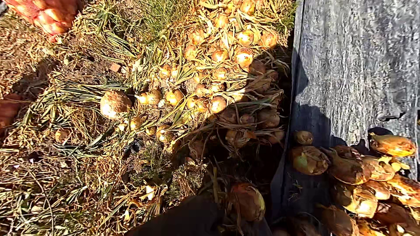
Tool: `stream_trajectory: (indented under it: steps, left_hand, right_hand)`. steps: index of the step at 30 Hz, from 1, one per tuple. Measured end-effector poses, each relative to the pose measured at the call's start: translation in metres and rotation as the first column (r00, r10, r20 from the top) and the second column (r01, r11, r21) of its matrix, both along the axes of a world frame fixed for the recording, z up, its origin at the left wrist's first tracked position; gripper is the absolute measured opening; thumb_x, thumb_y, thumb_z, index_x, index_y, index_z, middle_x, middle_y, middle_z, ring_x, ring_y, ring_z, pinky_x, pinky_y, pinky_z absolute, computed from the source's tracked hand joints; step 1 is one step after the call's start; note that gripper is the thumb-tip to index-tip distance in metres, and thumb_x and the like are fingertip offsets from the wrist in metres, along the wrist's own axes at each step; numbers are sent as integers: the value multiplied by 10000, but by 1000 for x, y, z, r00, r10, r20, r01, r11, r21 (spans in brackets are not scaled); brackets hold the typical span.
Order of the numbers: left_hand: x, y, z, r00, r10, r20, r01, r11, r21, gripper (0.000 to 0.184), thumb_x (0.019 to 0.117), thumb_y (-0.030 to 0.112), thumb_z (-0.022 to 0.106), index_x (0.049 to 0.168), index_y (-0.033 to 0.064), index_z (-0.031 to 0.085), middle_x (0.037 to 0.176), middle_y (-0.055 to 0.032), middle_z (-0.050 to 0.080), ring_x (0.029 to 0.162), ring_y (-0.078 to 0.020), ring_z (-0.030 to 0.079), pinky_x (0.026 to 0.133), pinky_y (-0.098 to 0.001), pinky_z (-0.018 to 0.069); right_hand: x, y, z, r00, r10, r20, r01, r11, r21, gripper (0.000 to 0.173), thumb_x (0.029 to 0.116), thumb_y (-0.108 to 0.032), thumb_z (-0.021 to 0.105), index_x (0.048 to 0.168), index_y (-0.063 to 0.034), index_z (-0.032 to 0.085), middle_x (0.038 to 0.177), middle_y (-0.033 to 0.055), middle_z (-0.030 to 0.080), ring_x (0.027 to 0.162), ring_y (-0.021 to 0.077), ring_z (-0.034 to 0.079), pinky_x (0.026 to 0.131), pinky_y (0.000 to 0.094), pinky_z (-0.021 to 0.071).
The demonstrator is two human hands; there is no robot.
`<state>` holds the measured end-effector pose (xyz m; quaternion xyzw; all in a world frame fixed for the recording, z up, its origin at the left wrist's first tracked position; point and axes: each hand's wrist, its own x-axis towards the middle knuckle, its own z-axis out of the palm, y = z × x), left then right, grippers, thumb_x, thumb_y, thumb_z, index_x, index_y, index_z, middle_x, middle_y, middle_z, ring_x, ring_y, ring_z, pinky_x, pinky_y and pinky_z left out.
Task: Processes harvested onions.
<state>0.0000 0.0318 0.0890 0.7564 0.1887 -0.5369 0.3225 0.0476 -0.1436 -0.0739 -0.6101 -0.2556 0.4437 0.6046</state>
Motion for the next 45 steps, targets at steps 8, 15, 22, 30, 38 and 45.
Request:
stream_trajectory:
  steps: [8,15,22,30,38,45]
  left_hand:
    - [-59,121,-164,956,194,219,-292,693,660,328,997,350,591,1308,263,646,1110,-125,726,1027,-372,693,840,-623,536]
    - [-87,149,-229,984,122,133,-179,598,781,592,926,121,652,1475,299,519,1215,-155,677,1032,-422,676,764,-623,564]
    - [-105,109,-219,971,237,-29,-138,657,741,316,975,229,594,1259,100,645,1131,-196,698,1041,-432,678,826,-623,555]
    - [-184,50,-163,722,529,446,-687,627,368,367,950,391,635,1278,232,680,1117,-24,737,1041,-191,706,918,-496,571]
    - [-182,28,-128,553,718,423,-833,472,287,397,919,415,624,1247,192,657,931,-28,704,809,-186,698,728,-485,591]
    - [-166,13,-149,724,590,358,-690,621,372,426,958,519,596,1295,264,646,951,-48,729,888,-233,719,771,-510,581]
  right_hand:
    - [40,-20,-26,785,-619,21,616,778,-121,312,1092,-314,374,1081,-74,573,642,-55,557,459,74,534,417,256,511]
    - [21,-14,-41,894,-438,-94,373,844,-387,292,1060,-304,513,1118,-31,600,616,57,551,454,183,530,410,338,499]
    - [28,-18,-53,915,-373,-153,273,853,-444,345,1057,-378,524,1097,-50,620,626,66,538,465,186,510,430,345,486]
    - [23,-10,-54,937,45,-346,-162,935,-316,687,943,-458,697,1453,-89,421,878,91,662,630,213,638,555,397,576]
    - [-40,34,-31,921,376,-99,-389,892,-229,836,774,-533,829,1404,-70,533,1254,51,659,1120,101,635,977,319,540]
    - [-12,107,75,869,420,-263,-495,764,-414,434,1092,-137,471,1443,116,442,1351,316,568,1148,313,606,989,339,468]
